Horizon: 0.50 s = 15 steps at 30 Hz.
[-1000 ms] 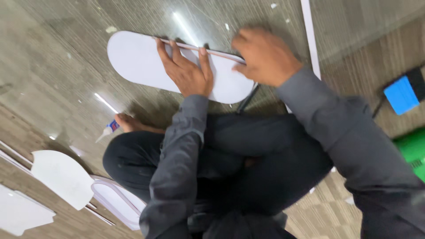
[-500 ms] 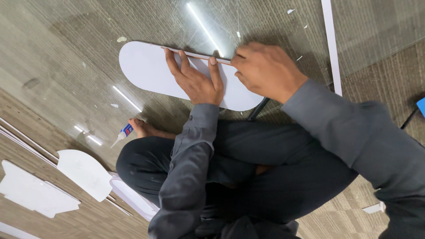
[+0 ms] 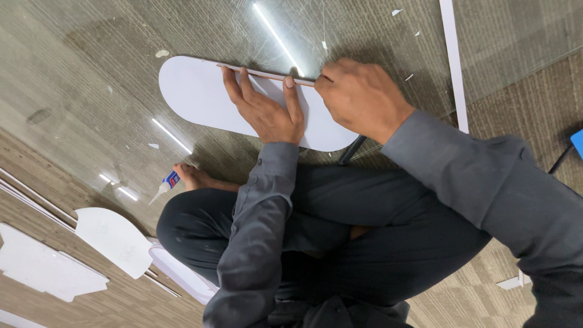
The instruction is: The person sits on the floor and glues thin white strips along the edges of cut board letter shapes, pressing the strips in place by hand and using a pen to mark or trim. They handle several letter boards one at a time, applying glue from a small bottle and fitting the strips around the curved edges.
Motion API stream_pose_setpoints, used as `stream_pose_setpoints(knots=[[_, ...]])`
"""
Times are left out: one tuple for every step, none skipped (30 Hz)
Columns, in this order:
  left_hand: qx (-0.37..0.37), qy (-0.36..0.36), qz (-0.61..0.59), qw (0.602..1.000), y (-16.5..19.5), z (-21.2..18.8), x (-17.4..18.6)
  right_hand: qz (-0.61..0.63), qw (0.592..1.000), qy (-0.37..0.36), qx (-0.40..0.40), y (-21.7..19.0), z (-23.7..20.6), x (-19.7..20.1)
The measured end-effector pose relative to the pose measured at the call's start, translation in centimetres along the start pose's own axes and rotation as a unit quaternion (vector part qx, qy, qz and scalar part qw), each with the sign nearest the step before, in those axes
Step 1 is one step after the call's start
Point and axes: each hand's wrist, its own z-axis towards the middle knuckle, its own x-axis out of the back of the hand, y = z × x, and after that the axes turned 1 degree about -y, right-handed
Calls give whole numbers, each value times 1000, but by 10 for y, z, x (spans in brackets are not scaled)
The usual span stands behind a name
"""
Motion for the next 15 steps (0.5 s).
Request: stream_pose_setpoints(knots=[[-1,1,-2,1000,0,0,0,-1,1000,0,1,0,0,0],[-3,1,-3,1000,0,0,0,-3,1000,1,2,-1,0,-1],[-1,1,-1,1000,-1,0,0,-4,1000,2,3,-1,1,-1],[1,1,1,1000,-1,0,-1,-6,1000,-1,3,0,1,-1],[3,0,3,1000,0,0,-1,-8,1000,-3,3,0,1,-1],[4,-2,4,1000,0,0,-1,-9,1000,-6,2,0,0,-1],[5,-4,6,1000,0,0,-1,-9,1000,-6,3,0,0,0],[6,-5,7,1000,0,0,-1,-9,1000,-7,5,0,0,0],[5,-5,6,1000,1,0,-1,-9,1000,-7,5,0,0,0],[5,-4,5,1000,1,0,-1,-10,1000,-4,9,-1,0,1],[4,-3,4,1000,1,0,-1,-12,1000,0,14,-1,0,1],[2,-2,7,1000,1,0,-1,-14,1000,5,18,-2,0,1],[0,-1,10,1000,1,0,-1,-13,1000,2,14,-2,0,2],[-2,-1,14,1000,1,0,-1,-11,1000,-1,10,-3,0,2],[0,-3,16,1000,0,0,-1,-9,1000,-4,6,-3,0,2]])
